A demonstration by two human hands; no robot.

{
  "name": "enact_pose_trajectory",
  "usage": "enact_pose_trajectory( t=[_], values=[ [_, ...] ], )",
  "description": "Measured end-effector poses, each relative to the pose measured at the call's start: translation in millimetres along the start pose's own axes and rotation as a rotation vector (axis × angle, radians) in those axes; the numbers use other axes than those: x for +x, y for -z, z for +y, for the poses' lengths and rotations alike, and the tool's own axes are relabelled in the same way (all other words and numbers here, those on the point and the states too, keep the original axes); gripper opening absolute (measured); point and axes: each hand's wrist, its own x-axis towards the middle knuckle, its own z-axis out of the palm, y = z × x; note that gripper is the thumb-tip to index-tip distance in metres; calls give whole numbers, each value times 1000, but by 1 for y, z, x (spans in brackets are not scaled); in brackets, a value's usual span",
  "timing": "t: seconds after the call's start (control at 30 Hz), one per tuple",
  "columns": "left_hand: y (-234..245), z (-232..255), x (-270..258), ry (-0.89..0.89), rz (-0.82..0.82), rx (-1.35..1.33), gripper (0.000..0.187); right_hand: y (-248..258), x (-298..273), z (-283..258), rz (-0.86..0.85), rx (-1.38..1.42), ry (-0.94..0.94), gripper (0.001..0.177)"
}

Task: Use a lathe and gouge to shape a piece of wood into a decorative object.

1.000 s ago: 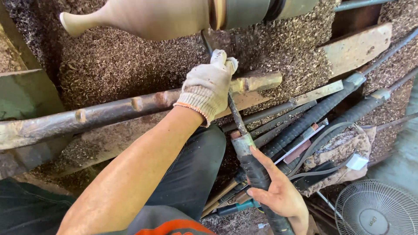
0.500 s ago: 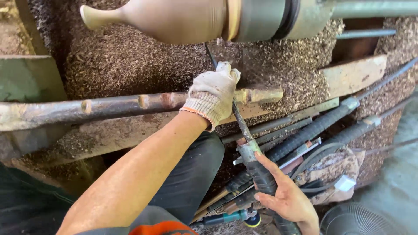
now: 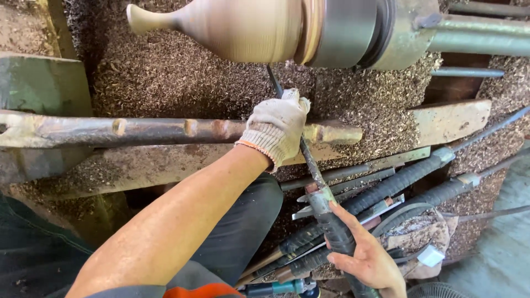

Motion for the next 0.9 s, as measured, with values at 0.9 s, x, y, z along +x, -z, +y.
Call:
enact_pose_trajectory(
  t=[0.9],
  values=[
    [1, -4, 10, 188, -48, -327, 39, -66, -1, 8, 155, 187, 118, 102]
  ],
)
